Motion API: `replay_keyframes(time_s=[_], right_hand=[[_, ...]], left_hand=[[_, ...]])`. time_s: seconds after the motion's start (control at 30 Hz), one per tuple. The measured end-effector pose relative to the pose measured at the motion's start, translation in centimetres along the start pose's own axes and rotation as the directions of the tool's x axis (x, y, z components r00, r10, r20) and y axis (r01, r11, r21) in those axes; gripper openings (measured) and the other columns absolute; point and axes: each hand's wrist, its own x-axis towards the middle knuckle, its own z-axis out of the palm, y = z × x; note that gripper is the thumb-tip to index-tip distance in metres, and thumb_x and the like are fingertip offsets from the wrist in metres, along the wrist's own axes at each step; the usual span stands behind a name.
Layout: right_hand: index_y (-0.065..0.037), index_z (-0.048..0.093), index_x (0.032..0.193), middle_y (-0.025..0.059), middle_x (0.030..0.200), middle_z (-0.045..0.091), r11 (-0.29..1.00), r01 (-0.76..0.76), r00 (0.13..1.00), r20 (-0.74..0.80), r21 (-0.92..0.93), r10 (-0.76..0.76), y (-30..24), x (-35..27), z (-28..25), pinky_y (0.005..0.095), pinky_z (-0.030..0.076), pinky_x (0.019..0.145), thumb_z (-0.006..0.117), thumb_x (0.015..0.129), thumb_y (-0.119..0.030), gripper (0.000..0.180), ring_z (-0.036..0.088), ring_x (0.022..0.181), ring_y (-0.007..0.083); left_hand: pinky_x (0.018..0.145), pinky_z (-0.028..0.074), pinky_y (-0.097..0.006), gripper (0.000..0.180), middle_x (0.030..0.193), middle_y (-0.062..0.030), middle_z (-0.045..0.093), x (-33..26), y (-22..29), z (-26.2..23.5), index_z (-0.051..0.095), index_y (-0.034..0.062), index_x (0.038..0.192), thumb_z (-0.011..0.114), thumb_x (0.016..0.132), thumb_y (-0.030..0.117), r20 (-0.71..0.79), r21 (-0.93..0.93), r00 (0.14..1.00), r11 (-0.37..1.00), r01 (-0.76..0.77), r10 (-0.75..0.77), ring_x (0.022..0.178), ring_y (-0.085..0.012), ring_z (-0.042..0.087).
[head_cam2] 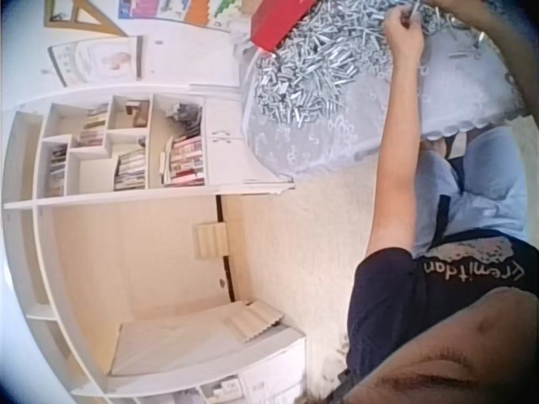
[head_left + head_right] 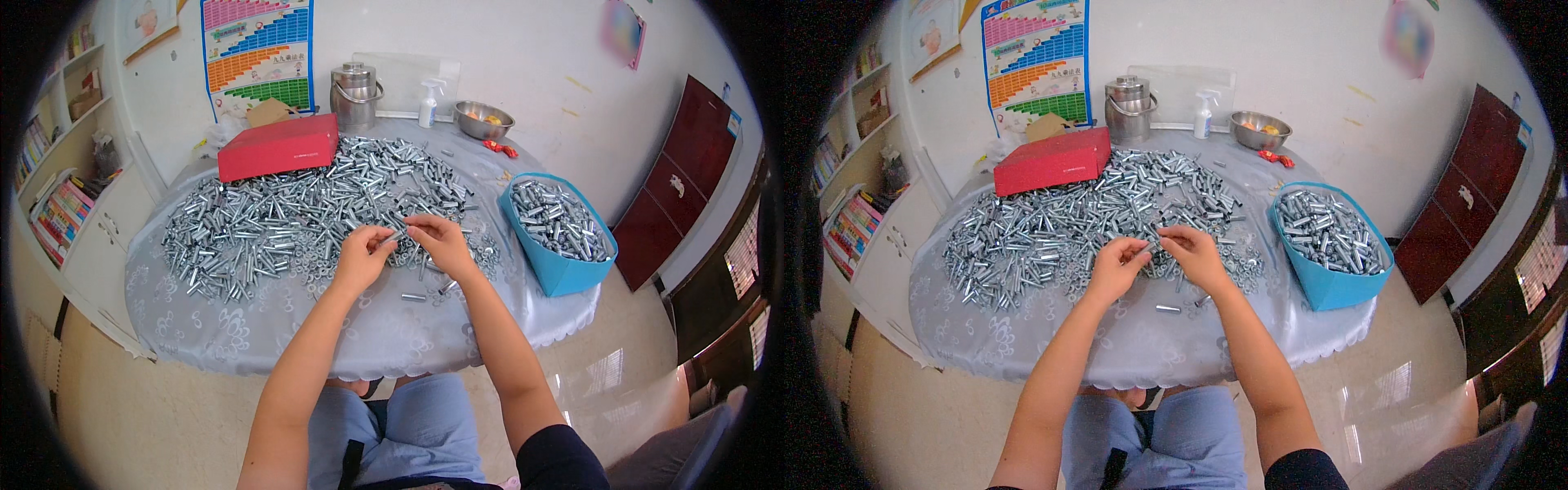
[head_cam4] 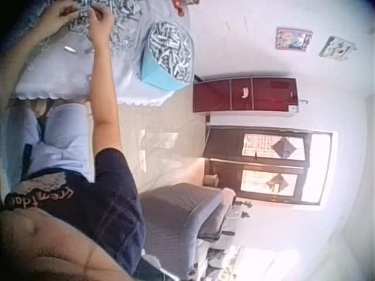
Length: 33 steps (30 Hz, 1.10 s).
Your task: The person sits at a table covered with a large pile of metal fasteners, including bolts and washers. They repeatedly pick up individual bolts and washers, thread the washers onto the bolts by hand, and place the assembled units into a blue plastic bin on the right side of the table.
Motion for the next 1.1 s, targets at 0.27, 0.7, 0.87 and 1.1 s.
replay_keyframes(time_s=[0.27,0.7,0.87,1.1], right_hand=[[0.002,0.057,0.085,0.002,0.07,0.057,0.997,-0.045,0.999,-0.007,-0.06,0.045,1.2,0.2,-0.2,0.0205,0.042,0.056,0.056,0.085,-0.015,0.017,0.051,0.061,0.0075],[-0.001,0.053,0.083,0.0115,0.07,0.057,0.864,0.012,1.0,0.001,-0.503,-0.013,0.2,-0.3,0.2,0.0324,0.042,0.058,0.052,0.087,-0.023,0.022,0.053,0.061,0.0247],[-0.001,0.049,0.093,0.0135,0.094,0.055,0.738,0.179,0.865,-0.254,-0.651,-0.433,-2.4,-2.4,-0.3,0.0317,0.041,0.069,0.055,0.083,-0.025,0.027,0.052,0.081,0.0225],[-0.01,0.038,0.069,0.0022,0.06,0.037,0.954,0.278,0.796,-0.583,0.11,-0.164,-2.3,-22.7,4.0,0.0279,0.03,0.056,0.032,0.092,-0.039,0.038,0.033,0.058,0.014]], left_hand=[[0.06,0.043,-0.023,0.018,0.079,-0.0041,0.056,-0.2,0.4,0.3,0.061,0.0011,0.09,0.066,0.074,0.006,-0.018,0.076,0.999,0.996,-0.039,0.041,0.067,-0.0109,0.054],[0.059,0.043,-0.024,0.018,0.075,-0.0038,0.054,-0.3,0.6,0.1,0.063,0.0015,0.089,0.067,0.072,0.006,0.019,0.104,1.0,0.994,-0.016,0.014,0.065,-0.0113,0.053],[0.059,0.044,-0.024,0.016,0.079,-0.0071,0.056,0.0,0.7,0.4,0.063,0.0004,0.088,0.066,0.072,0.004,-0.01,0.049,0.999,0.998,0.038,-0.038,0.065,-0.0137,0.055],[0.064,0.045,-0.024,0.021,0.082,-0.0057,0.06,0.1,0.0,0.0,0.061,0.0002,0.094,0.066,0.075,0.009,-0.068,-0.086,0.998,0.996,-0.006,0.0,0.071,-0.0111,0.055]])
